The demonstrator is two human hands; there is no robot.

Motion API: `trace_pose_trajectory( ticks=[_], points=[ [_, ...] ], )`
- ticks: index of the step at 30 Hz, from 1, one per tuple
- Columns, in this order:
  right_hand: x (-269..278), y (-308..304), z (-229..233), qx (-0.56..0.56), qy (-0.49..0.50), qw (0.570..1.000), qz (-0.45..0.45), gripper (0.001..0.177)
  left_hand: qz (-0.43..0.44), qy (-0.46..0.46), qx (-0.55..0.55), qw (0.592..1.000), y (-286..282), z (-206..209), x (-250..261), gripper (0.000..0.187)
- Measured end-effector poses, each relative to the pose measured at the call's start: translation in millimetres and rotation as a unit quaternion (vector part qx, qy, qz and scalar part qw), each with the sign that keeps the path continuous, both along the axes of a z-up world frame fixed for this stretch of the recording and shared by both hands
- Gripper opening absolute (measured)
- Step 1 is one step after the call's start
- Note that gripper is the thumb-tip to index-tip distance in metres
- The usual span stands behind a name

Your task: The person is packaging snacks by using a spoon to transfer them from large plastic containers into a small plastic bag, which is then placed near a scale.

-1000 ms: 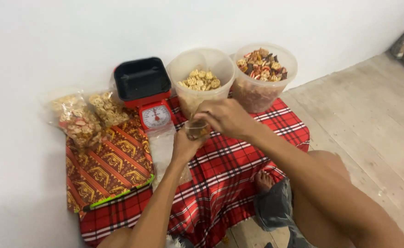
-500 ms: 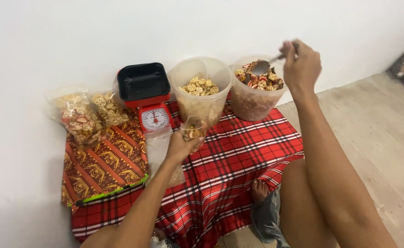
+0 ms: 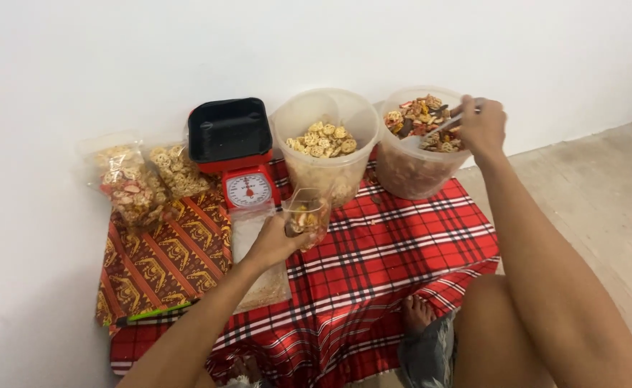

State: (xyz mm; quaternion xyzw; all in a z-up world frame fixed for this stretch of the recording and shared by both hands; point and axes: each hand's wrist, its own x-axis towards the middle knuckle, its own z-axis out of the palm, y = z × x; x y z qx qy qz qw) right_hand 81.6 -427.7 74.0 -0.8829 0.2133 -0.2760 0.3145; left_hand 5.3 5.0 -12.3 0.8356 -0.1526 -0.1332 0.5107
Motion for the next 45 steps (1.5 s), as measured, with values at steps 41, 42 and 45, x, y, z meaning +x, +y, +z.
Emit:
trace_pose_trajectory(
  ticks=[41,42,45],
  points=[
    [-93,216,90,-0.118,-0.068,0.849,0.511,0.015,-0.035,-0.004,-0.032,0.999,-11,0,31,0.044],
    [-89,216,84,-0.126,-0.061,0.852,0.505,0.021,-0.039,-0.006,-0.031,0.999,-12,3,30,0.044],
    [-78,204,76,-0.137,-0.143,0.850,0.488,0.020,-0.041,-0.007,-0.024,0.999,-12,3,22,0.042]
  ],
)
